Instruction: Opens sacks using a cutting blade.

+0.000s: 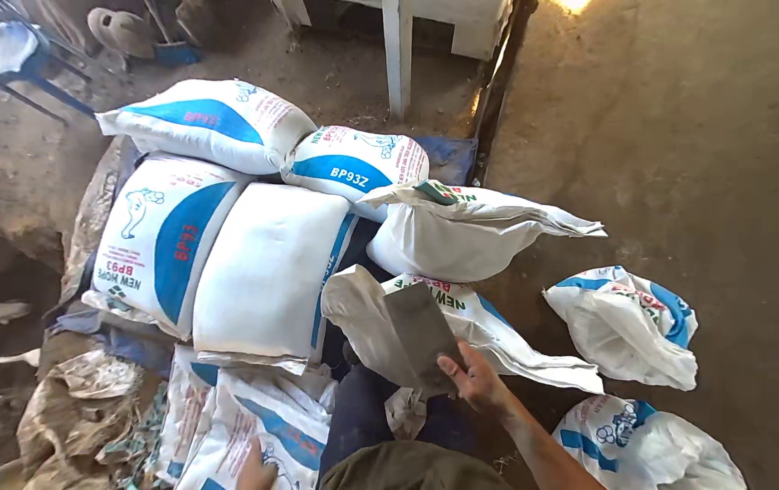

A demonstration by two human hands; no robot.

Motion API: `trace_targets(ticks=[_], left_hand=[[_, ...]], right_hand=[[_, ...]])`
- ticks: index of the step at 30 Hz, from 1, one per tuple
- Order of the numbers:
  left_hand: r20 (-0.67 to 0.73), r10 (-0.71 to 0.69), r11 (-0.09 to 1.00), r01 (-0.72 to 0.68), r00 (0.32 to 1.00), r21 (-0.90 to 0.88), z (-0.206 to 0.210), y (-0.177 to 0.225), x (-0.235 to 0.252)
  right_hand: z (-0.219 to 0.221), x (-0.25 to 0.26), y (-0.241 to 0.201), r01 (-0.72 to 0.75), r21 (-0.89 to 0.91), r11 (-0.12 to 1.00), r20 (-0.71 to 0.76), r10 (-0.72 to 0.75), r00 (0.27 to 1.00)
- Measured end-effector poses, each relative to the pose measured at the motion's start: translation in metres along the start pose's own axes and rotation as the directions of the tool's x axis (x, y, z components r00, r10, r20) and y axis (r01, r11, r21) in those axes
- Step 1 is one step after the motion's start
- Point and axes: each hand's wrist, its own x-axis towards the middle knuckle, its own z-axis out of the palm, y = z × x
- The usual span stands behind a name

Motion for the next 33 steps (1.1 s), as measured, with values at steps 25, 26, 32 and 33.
trace_targets(ticks=[25,26,32,33], left_hand=[[0.627,0.589,0.548,-0.822,0.510,0.154,-0.214,0.675,0.141],[0.642,0.560,0.586,-0.798,0.524,0.141,-0.212,0.678,0.145],[0.701,0.564,0.582,-0.812,0.436,0.036,-0.212,0.670,0.154],[0.707,0.571,0.577,-0.817,0.417,0.016,-0.215,0.668,0.149]], right_hand=[[-0.028,0.082,-0.041,-0.311,-0.093,0.946,-0.535,0.216,0.817],[-0.039,0.100,-0.047,-0.309,-0.130,0.942,-0.483,0.212,0.850],[-0.061,0.210,-0.054,-0.228,-0.095,0.969,-0.218,0.203,0.955],[-0.060,0.221,-0.055,-0.200,-0.076,0.977,-0.204,0.181,0.962]])
